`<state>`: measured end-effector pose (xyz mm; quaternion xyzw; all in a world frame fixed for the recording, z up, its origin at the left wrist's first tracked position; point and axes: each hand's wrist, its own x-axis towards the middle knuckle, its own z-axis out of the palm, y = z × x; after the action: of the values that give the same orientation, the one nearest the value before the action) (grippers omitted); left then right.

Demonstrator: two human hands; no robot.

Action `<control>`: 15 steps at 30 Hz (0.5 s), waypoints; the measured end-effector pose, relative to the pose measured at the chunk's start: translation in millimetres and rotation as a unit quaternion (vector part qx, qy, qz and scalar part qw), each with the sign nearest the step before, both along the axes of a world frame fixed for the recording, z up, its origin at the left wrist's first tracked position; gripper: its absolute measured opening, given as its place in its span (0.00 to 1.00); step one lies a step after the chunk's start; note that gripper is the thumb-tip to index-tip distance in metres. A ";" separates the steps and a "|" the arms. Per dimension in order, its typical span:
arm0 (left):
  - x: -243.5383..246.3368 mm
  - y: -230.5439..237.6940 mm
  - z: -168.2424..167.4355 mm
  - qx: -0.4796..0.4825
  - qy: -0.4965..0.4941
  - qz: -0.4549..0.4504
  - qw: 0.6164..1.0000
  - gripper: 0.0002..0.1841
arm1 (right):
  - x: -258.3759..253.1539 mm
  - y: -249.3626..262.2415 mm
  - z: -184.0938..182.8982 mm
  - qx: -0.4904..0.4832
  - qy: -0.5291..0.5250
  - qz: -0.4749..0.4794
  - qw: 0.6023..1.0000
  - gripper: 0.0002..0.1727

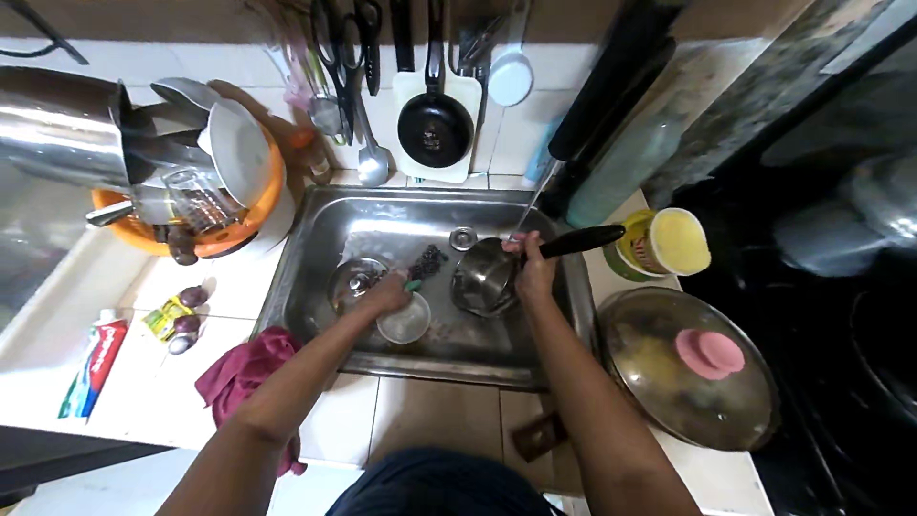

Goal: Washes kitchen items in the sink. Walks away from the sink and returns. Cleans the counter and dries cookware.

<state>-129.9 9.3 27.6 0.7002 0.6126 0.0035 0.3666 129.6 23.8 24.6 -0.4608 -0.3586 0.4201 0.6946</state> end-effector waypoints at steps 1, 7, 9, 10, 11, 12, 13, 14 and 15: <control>-1.8 1.3 -5.6 0.027 -0.004 0.016 1.000 0.19 | 1.2 2.2 0.1 -0.001 -0.015 0.013 1.000 0.16; 3.5 14.0 -7.8 0.098 -0.082 0.024 0.992 0.19 | 19.5 9.5 25.5 -0.024 0.018 -0.028 0.999 0.10; 2.6 11.0 3.9 0.035 -0.072 -0.061 0.995 0.17 | 29.1 4.8 34.4 -0.021 0.070 -0.031 0.997 0.10; 3.6 8.0 9.3 -0.008 -0.040 -0.100 0.994 0.17 | 33.9 2.7 34.9 -0.019 0.092 -0.033 0.995 0.11; 6.0 3.4 11.6 -0.039 0.005 -0.124 0.991 0.16 | 38.4 1.5 33.5 -0.015 0.107 -0.040 0.993 0.13; 8.9 -2.5 10.4 -0.060 0.058 -0.136 0.987 0.17 | 42.6 0.9 31.5 -0.016 0.114 -0.048 0.992 0.14; 10.7 -9.4 5.1 -0.069 0.100 -0.143 0.982 0.18 | 46.1 1.1 29.5 -0.020 0.117 -0.058 0.991 0.15; 10.3 -16.4 -4.1 -0.073 0.123 -0.157 0.977 0.18 | 48.5 1.6 28.2 -0.025 0.117 -0.069 0.990 0.15; 8.3 -22.9 -14.0 -0.079 0.133 -0.177 0.972 0.18 | 49.8 2.0 27.2 -0.028 0.117 -0.079 0.990 0.16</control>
<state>-121.6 -13.6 13.6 0.7603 0.5210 -0.2029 0.3305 179.4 25.8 51.7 -0.4546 -0.2259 0.4244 0.7498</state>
